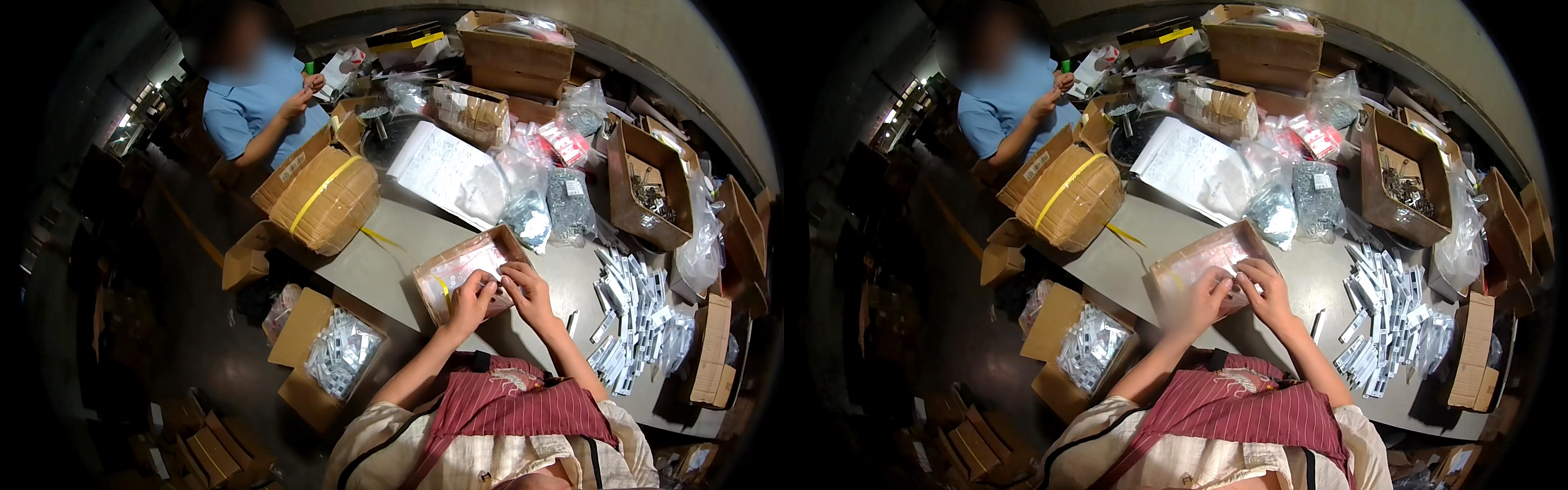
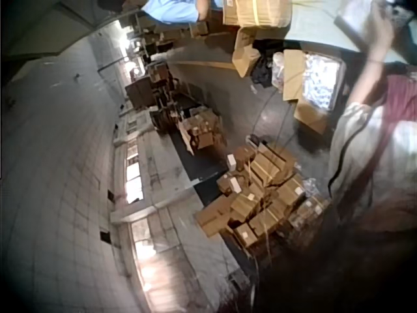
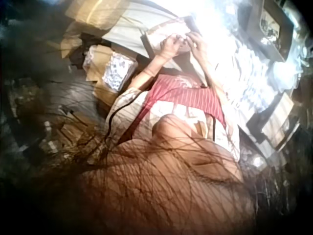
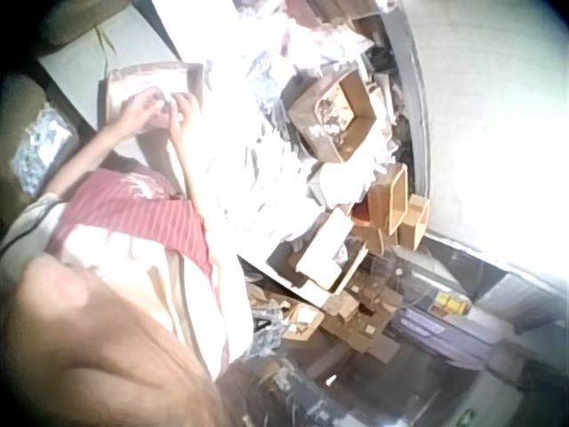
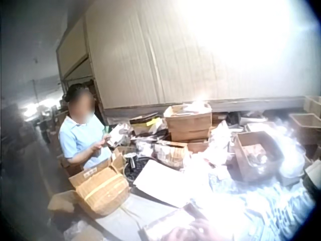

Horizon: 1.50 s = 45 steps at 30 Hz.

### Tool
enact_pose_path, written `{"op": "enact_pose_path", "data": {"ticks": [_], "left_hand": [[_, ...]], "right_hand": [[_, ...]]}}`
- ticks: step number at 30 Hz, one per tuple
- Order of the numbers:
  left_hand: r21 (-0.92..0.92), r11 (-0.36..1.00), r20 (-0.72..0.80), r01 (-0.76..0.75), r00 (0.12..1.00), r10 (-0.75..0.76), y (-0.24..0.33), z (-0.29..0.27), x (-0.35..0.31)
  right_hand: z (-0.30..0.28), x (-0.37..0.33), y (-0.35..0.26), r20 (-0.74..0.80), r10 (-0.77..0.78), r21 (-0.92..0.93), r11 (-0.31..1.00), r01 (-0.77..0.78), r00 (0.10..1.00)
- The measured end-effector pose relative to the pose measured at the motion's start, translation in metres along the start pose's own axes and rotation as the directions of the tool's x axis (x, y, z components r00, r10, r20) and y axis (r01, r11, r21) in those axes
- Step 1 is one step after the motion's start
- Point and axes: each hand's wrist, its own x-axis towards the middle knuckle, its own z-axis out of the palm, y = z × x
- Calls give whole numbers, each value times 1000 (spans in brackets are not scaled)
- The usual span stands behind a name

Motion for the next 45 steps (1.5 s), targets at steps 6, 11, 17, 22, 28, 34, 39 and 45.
{"op": "enact_pose_path", "data": {"ticks": [6,11,17,22,28,34,39,45], "left_hand": [[180,962,275,-205,950,151,-8,-12,-13],[174,974,358,-144,931,73,7,-27,-15],[-107,993,166,-51,984,69,-36,-23,-14],[-172,985,150,0,988,26,-30,-13,-14],[-77,994,214,-81,972,96,-18,-8,-17],[113,984,81,-135,989,126,-16,-10,-22],[-81,997,81,-18,996,24,-17,-10,-19],[-78,978,77,-195,977,201,-16,-10,-27]], "right_hand": [[-30,6,-44,399,-251,-193,917,348,882],[-38,-11,-36,404,-11,-205,973,102,915],[-39,-43,-28,440,304,145,904,-401,845],[-34,-63,-16,429,348,259,837,-483,834],[-30,-73,-7,436,398,369,739,-563,807],[-24,-77,1,414,384,375,754,-539,825],[-16,-77,0,363,436,533,628,-568,823],[-23,-77,7,296,474,570,609,-551,829]]}}
